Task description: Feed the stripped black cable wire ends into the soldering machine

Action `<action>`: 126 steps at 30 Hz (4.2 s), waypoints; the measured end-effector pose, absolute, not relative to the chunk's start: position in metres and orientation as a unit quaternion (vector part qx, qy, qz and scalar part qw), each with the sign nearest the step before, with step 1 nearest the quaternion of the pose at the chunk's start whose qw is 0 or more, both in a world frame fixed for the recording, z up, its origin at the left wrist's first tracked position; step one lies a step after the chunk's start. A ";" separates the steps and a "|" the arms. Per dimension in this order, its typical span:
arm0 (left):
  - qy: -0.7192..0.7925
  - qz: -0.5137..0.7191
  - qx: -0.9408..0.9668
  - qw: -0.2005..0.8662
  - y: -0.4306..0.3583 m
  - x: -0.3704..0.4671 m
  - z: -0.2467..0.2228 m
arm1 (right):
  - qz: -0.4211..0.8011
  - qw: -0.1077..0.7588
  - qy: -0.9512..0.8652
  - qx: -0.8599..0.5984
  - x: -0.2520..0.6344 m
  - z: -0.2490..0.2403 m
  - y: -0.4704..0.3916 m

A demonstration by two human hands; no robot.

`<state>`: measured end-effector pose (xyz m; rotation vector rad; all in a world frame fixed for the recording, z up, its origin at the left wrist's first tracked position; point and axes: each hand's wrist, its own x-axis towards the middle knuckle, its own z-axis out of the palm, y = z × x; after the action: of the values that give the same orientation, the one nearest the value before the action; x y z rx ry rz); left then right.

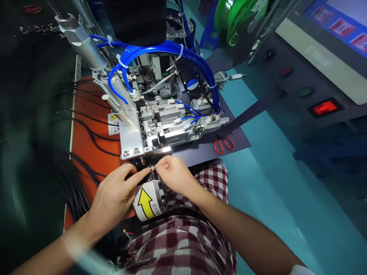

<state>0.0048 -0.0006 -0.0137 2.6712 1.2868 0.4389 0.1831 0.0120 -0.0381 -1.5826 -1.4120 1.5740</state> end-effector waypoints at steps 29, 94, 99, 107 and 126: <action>0.432 0.160 0.884 0.076 -0.002 0.005 -0.015 | 0.560 0.339 -0.461 -0.599 0.176 -0.039 0.009; 0.433 0.181 0.875 0.122 -0.001 0.004 -0.012 | 0.698 0.318 -0.361 -0.530 0.174 -0.039 0.018; 0.442 0.177 0.870 0.131 -0.001 0.005 -0.013 | 0.658 0.347 -0.356 -0.566 0.179 -0.034 0.006; 0.444 0.178 0.868 0.131 -0.002 0.004 -0.012 | 0.491 0.296 -0.525 -0.629 0.170 -0.022 -0.012; 0.443 0.164 0.872 0.127 -0.001 0.004 -0.010 | 0.666 0.372 -0.387 -0.517 0.179 -0.050 0.007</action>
<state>0.0041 -0.0008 -0.0096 2.5386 1.2900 0.4779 0.1788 0.0073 -0.0499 -1.3255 -0.9922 1.7079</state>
